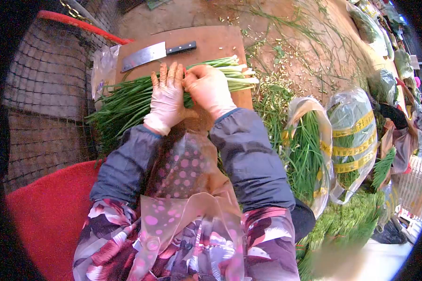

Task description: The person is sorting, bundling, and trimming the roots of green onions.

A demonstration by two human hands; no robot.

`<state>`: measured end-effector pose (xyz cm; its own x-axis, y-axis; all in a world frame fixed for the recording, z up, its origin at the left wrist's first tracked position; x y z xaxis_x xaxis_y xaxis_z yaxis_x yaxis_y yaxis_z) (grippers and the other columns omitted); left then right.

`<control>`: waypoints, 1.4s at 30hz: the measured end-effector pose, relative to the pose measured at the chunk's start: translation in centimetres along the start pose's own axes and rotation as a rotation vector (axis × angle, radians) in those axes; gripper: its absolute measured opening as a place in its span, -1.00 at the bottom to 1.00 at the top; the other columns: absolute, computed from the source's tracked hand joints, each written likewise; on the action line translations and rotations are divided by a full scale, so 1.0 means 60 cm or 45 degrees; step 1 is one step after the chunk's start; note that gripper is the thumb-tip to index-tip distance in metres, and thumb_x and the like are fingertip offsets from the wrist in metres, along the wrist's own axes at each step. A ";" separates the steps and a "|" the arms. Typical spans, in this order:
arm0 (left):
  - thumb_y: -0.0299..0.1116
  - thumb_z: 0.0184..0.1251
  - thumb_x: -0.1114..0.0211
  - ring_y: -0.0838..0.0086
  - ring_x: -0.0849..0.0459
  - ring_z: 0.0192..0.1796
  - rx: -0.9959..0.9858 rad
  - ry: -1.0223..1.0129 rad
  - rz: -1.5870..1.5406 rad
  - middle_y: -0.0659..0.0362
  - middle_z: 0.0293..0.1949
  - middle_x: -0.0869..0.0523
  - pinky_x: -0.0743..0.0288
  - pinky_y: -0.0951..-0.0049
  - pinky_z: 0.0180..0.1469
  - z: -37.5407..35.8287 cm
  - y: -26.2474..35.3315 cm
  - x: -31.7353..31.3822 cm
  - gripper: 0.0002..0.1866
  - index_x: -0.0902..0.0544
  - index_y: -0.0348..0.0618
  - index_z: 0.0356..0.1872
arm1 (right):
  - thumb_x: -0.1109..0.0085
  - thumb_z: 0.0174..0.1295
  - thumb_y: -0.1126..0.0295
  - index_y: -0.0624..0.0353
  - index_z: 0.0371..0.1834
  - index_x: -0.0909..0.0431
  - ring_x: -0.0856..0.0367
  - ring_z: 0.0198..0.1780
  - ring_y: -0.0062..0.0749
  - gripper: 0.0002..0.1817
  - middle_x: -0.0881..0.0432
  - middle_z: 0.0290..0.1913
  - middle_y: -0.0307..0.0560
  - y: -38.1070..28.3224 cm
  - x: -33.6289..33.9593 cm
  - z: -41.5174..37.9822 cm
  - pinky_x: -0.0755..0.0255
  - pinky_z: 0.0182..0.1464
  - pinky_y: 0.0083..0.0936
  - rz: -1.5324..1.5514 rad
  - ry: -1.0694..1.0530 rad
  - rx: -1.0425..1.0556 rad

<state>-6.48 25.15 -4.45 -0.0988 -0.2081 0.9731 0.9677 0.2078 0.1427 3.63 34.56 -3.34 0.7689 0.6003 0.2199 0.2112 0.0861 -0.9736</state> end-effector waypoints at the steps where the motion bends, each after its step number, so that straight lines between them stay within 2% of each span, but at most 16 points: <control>1: 0.21 -0.55 -0.58 -0.08 -0.04 0.50 0.014 -0.019 0.055 -0.10 0.41 -0.21 0.14 -0.24 0.44 0.008 0.004 -0.013 0.39 -0.11 -0.34 0.41 | -0.11 0.21 0.37 0.25 -0.38 -0.68 -0.67 -0.41 -0.33 -0.80 -0.65 -0.44 -0.02 0.002 0.002 0.000 -0.52 -0.27 -0.46 -0.280 0.064 0.257; 6: 0.13 -0.45 -0.56 0.06 -0.26 0.39 -0.089 -0.092 0.098 0.00 0.32 -0.33 -0.02 -0.21 0.36 0.028 -0.014 -0.015 0.24 -0.21 -0.31 0.37 | 0.02 0.29 0.47 0.33 -0.36 -0.61 -0.53 -0.51 -0.58 -0.79 -0.63 -0.46 -0.15 -0.037 0.016 0.015 -0.44 -0.43 -0.62 0.458 -0.385 -0.277; 10: 0.05 -0.33 -0.51 0.15 -0.55 0.07 -0.180 0.072 -0.110 0.01 -0.02 -0.57 -0.31 0.01 0.20 0.058 -0.044 -0.031 0.01 -0.34 -0.30 0.23 | -0.06 0.19 0.38 0.28 -0.46 -0.59 -0.51 -0.50 -0.53 -0.79 -0.58 -0.57 -0.18 -0.029 0.011 -0.019 -0.42 -0.39 -0.50 0.274 -0.424 -0.208; 11: 0.05 -0.35 -0.54 0.10 -0.55 0.07 -0.099 -0.200 -0.132 -0.04 -0.01 -0.57 -0.34 0.07 0.20 0.069 -0.044 -0.018 0.04 -0.34 -0.31 0.23 | -0.10 0.17 0.36 0.27 -0.50 -0.57 -0.50 -0.49 -0.50 -0.80 -0.58 -0.54 -0.15 -0.017 0.003 -0.074 -0.43 -0.38 -0.48 0.189 -0.431 -0.354; 12: 0.05 -0.37 -0.57 0.04 -0.54 0.07 -0.017 -0.448 -0.153 -0.08 -0.01 -0.57 -0.37 0.13 0.19 0.079 -0.043 -0.014 0.06 -0.33 -0.31 0.23 | -0.09 0.20 0.40 0.27 -0.46 -0.54 -0.50 -0.47 -0.51 -0.83 -0.60 -0.47 -0.17 0.038 -0.005 -0.125 -0.44 -0.37 -0.47 0.230 -0.256 -0.165; 14: 0.06 -0.40 -0.59 0.05 -0.61 0.02 -0.146 -0.200 -0.064 -0.10 -0.09 -0.61 -0.45 0.13 0.09 0.059 -0.032 -0.029 0.02 -0.38 -0.30 0.16 | -0.06 0.27 0.53 0.28 -0.18 -0.57 -0.56 -0.31 -0.54 -0.87 -0.66 -0.22 -0.19 0.092 -0.002 -0.167 -0.48 -0.23 -0.54 0.934 -0.326 -0.407; 18: 0.08 -0.42 -0.59 0.06 -0.66 -0.08 -0.175 -0.537 -0.079 -0.08 -0.16 -0.64 -0.46 0.12 0.02 0.065 -0.034 0.038 0.00 -0.41 -0.29 0.14 | -0.17 0.29 0.45 0.25 0.12 -0.57 -0.61 -0.09 -0.55 -0.66 -0.67 0.00 -0.09 -0.047 0.096 -0.153 -0.49 -0.01 -0.56 0.004 -0.257 -0.031; 20: 0.05 -0.45 -0.59 0.11 -0.64 -0.07 -0.249 -0.587 -0.042 -0.05 -0.14 -0.62 -0.44 0.14 0.01 0.070 -0.029 0.064 0.05 -0.40 -0.28 0.21 | -0.19 0.29 0.46 0.30 0.09 -0.58 -0.63 -0.01 -0.52 -0.69 -0.69 -0.02 -0.07 -0.105 0.136 -0.149 -0.49 0.05 -0.56 0.216 0.096 -0.157; 22: 0.01 -0.46 -0.59 0.15 -0.58 -0.01 -0.148 -0.010 0.009 0.00 -0.10 -0.58 -0.39 0.16 0.07 0.015 -0.017 0.042 0.08 -0.38 -0.26 0.25 | -0.11 0.33 0.51 0.30 0.07 -0.58 -0.63 -0.05 -0.55 -0.73 -0.70 -0.06 -0.07 -0.166 0.124 -0.073 -0.50 -0.02 -0.59 -0.123 0.210 0.314; 27: -0.23 -0.23 -0.54 0.05 -0.32 0.29 -0.199 -0.027 -0.193 -0.02 0.25 -0.37 -0.11 -0.12 0.36 -0.067 -0.008 0.039 -0.05 -0.33 -0.10 0.35 | -0.25 0.09 0.29 0.08 0.05 -0.61 -0.64 -0.03 -0.08 -0.59 -0.68 -0.09 0.05 -0.097 0.052 0.120 -0.51 0.05 -0.27 -0.881 0.077 0.743; 29: -0.30 -0.10 -0.47 0.02 -0.34 0.29 -0.180 -0.093 -0.290 0.05 0.23 -0.44 -0.08 -0.22 0.34 -0.070 -0.009 0.067 -0.24 -0.43 -0.05 0.27 | -0.36 -0.03 0.23 0.03 0.16 -0.54 -0.58 0.12 -0.10 -0.42 -0.63 0.04 0.02 -0.073 0.020 0.161 -0.47 0.11 -0.22 -1.131 -0.154 0.550; 31: -0.31 -0.11 -0.48 0.00 -0.43 0.22 -0.225 -0.084 -0.331 0.02 0.14 -0.53 -0.20 -0.12 0.31 -0.060 -0.019 0.109 -0.37 -0.53 -0.12 0.12 | 0.04 0.29 0.33 -0.01 0.31 -0.39 -0.28 0.41 -0.05 -0.53 -0.40 0.34 -0.04 0.047 -0.081 0.253 -0.25 0.31 -0.09 -1.662 -0.171 0.558; 32: -0.31 -0.11 -0.48 0.00 -0.45 0.20 -0.213 -0.075 -0.370 0.02 0.11 -0.55 -0.24 -0.08 0.29 -0.063 -0.016 0.123 -0.40 -0.55 -0.15 0.08 | -0.28 0.03 0.40 -0.01 0.39 -0.26 -0.32 0.38 -0.08 -0.24 -0.44 0.30 0.00 0.046 -0.080 0.251 -0.19 0.37 -0.09 -1.605 -0.154 0.587; 34: -0.29 -0.13 -0.50 -0.01 -0.48 0.17 -0.267 -0.015 -0.348 -0.02 0.07 -0.57 -0.33 0.03 0.26 -0.043 -0.020 0.139 -0.40 -0.56 -0.20 0.05 | -0.24 0.04 0.41 0.00 0.35 -0.33 -0.51 0.23 -0.09 -0.30 -0.58 0.15 0.05 0.055 -0.096 0.253 -0.32 0.28 -0.12 -1.623 -0.492 0.181; 38: -0.13 -0.22 -0.56 -0.03 -0.54 0.15 -0.331 -0.127 -0.362 -0.12 0.03 -0.62 -0.40 0.16 0.25 0.016 -0.028 0.142 -0.25 -0.53 -0.31 0.07 | -0.19 0.03 0.41 0.02 0.29 -0.41 -0.64 0.03 -0.05 -0.37 -0.67 -0.04 0.08 0.020 -0.047 0.221 -0.47 0.12 -0.16 -1.514 -0.579 0.087; 42: 0.07 -0.37 -0.60 -0.09 -0.41 0.28 -0.281 -0.352 -0.411 -0.21 0.11 -0.54 -0.29 0.13 0.33 0.098 -0.028 0.070 0.04 -0.41 -0.43 0.16 | -0.10 0.01 0.47 0.04 0.27 -0.43 -0.64 0.00 0.02 -0.39 -0.67 -0.03 0.09 -0.020 0.107 0.150 -0.54 -0.03 -0.25 -1.242 -0.066 0.170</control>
<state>-9.86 29.52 0.46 -0.4312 0.0393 0.9014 0.9007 -0.0396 0.4326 2.89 45.45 -1.32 0.2656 0.2523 0.9305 0.6665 0.6493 -0.3664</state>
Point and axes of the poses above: each hand's wrist, its own z-axis towards the middle knuckle, its own x-axis out of the back of the hand, y = z × x, the point moved 1 cm from there along z, towards the middle knuckle
